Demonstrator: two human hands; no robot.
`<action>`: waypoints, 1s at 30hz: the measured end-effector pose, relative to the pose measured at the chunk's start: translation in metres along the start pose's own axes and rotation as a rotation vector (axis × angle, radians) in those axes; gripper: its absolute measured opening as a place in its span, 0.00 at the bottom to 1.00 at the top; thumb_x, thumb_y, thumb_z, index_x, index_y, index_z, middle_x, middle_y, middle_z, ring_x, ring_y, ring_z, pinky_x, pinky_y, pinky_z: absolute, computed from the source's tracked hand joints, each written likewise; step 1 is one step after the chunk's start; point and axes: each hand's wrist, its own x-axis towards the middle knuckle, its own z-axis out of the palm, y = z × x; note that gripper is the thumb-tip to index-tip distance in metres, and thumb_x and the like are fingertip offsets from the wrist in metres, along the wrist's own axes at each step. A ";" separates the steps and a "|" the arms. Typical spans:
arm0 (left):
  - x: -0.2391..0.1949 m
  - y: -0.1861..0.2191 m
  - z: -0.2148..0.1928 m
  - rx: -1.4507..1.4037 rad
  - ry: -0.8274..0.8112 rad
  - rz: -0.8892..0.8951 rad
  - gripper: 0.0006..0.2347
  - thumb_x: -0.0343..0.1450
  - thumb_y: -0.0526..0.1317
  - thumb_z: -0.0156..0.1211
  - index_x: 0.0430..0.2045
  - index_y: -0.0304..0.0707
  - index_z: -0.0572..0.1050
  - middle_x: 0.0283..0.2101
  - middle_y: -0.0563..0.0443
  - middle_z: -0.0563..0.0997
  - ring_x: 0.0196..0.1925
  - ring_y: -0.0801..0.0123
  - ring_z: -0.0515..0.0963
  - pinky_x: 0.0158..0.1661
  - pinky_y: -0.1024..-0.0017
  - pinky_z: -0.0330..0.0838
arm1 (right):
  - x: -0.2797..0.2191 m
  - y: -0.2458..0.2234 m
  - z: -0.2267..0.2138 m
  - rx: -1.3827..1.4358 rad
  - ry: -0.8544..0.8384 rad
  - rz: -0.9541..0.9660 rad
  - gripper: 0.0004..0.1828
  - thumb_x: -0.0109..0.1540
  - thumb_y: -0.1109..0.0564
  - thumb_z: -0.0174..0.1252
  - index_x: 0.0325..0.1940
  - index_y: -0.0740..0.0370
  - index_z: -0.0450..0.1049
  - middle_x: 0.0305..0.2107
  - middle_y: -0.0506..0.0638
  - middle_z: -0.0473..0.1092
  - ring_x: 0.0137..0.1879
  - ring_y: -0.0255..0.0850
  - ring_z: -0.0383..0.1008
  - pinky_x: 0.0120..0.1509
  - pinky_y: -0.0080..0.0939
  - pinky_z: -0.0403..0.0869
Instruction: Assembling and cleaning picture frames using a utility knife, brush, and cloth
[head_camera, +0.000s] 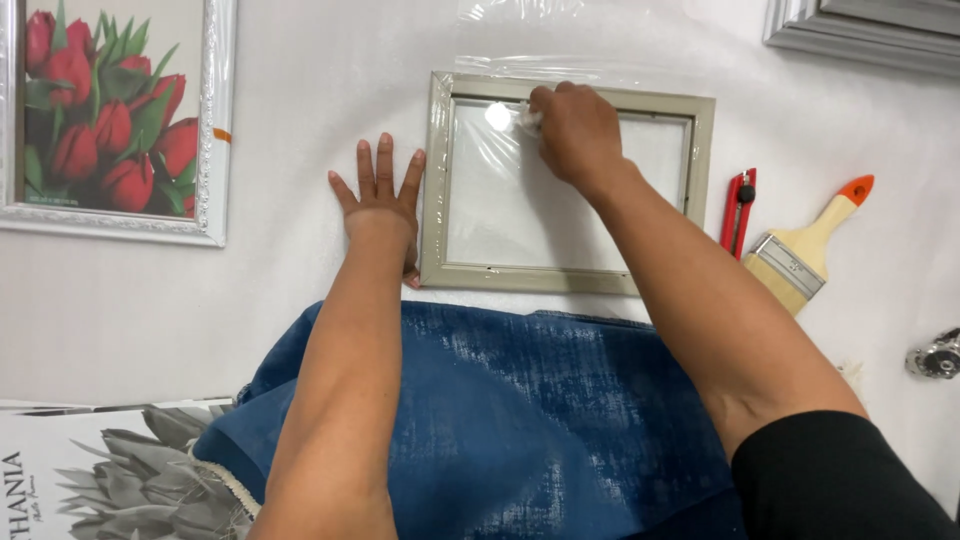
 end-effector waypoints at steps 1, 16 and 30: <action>-0.011 0.004 -0.006 -0.042 -0.016 -0.049 0.66 0.57 0.48 0.83 0.73 0.49 0.19 0.74 0.35 0.14 0.73 0.40 0.12 0.67 0.29 0.25 | -0.008 -0.001 0.004 0.004 -0.053 0.013 0.14 0.57 0.67 0.59 0.44 0.55 0.79 0.33 0.56 0.75 0.39 0.55 0.77 0.43 0.57 0.77; 0.003 0.007 0.008 -0.131 0.037 -0.120 0.63 0.60 0.32 0.78 0.72 0.58 0.19 0.75 0.42 0.13 0.75 0.44 0.13 0.65 0.28 0.17 | -0.018 -0.015 0.018 0.022 -0.208 -0.038 0.17 0.59 0.65 0.55 0.48 0.50 0.80 0.33 0.56 0.75 0.44 0.58 0.79 0.46 0.59 0.78; 0.013 0.004 0.019 -0.147 0.077 -0.093 0.68 0.55 0.37 0.85 0.73 0.58 0.20 0.75 0.43 0.15 0.76 0.46 0.14 0.66 0.28 0.17 | -0.110 -0.086 -0.006 0.042 -0.295 -0.081 0.17 0.62 0.64 0.51 0.52 0.54 0.78 0.33 0.56 0.74 0.43 0.55 0.78 0.46 0.55 0.79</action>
